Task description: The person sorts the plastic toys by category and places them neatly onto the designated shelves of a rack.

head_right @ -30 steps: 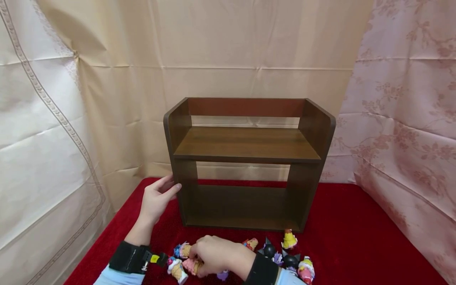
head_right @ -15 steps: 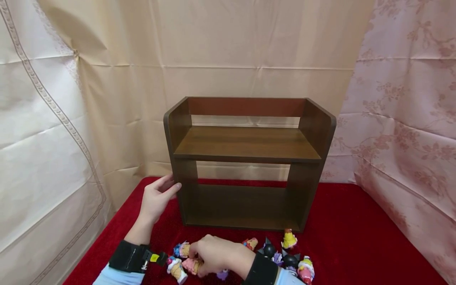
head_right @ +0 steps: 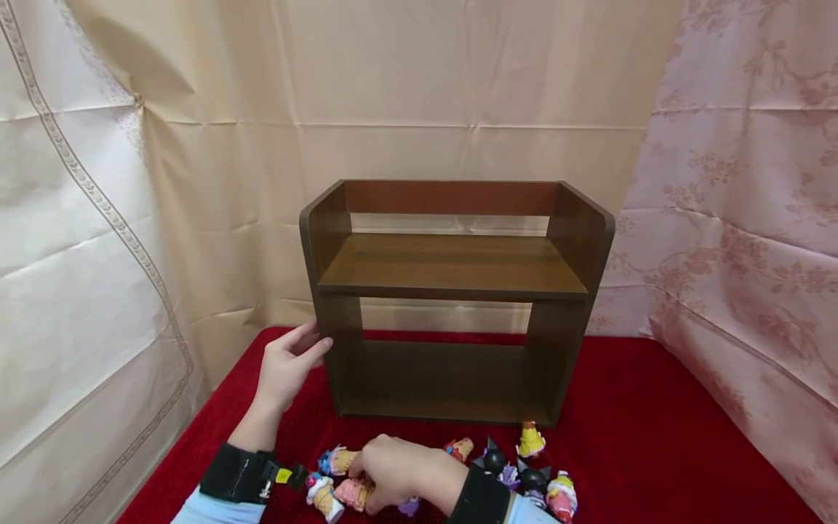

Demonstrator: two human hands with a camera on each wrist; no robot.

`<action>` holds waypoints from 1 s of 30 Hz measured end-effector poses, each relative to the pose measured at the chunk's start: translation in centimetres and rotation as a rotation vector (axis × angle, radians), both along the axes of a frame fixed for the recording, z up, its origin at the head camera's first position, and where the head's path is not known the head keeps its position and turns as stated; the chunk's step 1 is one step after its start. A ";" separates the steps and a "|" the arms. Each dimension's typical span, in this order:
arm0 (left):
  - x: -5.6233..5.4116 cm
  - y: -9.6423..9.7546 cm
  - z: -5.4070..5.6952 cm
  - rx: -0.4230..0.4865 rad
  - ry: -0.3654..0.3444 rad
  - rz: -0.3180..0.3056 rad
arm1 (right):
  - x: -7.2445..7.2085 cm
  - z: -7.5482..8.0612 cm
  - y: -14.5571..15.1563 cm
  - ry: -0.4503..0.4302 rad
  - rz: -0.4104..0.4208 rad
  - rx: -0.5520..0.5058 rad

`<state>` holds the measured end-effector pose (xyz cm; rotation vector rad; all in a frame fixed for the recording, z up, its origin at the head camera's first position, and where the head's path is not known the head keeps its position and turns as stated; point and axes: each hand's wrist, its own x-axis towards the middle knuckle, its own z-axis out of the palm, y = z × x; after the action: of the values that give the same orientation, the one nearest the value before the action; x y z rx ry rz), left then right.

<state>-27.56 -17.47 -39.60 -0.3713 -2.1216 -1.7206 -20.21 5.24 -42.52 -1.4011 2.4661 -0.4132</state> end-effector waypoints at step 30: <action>-0.1 0.1 0.0 -0.005 0.002 0.003 | -1.6 1.9 2.9 -0.082 -0.080 -0.237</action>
<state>-27.67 -17.38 -39.63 -0.3713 -2.1240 -1.7132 -21.77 8.16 -40.60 -1.3434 2.4768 -0.7864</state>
